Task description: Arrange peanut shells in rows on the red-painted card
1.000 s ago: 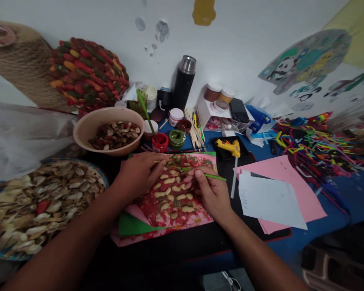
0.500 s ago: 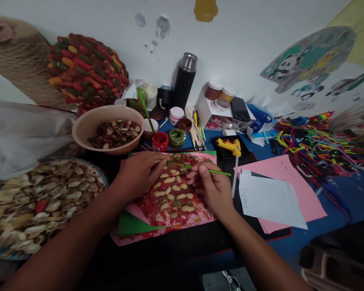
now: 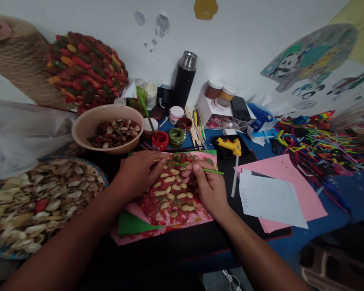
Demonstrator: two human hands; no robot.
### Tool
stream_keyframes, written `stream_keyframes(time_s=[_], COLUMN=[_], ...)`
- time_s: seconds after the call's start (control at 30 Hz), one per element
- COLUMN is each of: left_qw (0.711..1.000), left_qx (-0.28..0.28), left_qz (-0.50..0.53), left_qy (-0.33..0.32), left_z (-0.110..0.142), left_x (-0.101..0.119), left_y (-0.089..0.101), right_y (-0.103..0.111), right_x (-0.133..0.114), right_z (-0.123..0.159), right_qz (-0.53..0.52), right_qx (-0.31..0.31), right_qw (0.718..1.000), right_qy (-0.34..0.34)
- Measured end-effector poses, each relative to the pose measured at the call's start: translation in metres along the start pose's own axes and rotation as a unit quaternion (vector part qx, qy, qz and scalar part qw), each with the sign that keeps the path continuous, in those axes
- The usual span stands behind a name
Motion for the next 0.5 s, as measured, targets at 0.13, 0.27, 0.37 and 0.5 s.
stream_keyframes(time_s=[0.13,0.27,0.37,0.5], left_qw=[1.000,1.000,1.000,0.998], left_qx=[-0.006,-0.005,-0.001,-0.003], left_qz=[-0.010,-0.018,-0.006,0.055], left_qy=[0.003,0.005,0.009,0.000], left_z=[0.001,0.000,0.000,-0.001], left_x=[-0.002,-0.003,-0.001,0.006], left_y=[-0.002,-0.002,0.001,0.006], right_y=[0.008,0.017,0.019,0.018], right_x=[0.004,0.006,0.003,0.001], right_z=[0.003,0.007,0.009,0.012], right_qz=[0.008,-0.001,-0.008,-0.021], right_qx=[0.010,0.023,0.020,0.008], right_qw=[1.000,0.999,0.999,0.999], right_qy=[-0.010,-0.030,-0.034,-0.037])
Point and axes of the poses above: each hand's wrist, its own z-axis away from the middle knuckle, its own y-axis out of the back of the hand, x = y × z, the point moved 6 cm from there along -z, towards the middle knuckle
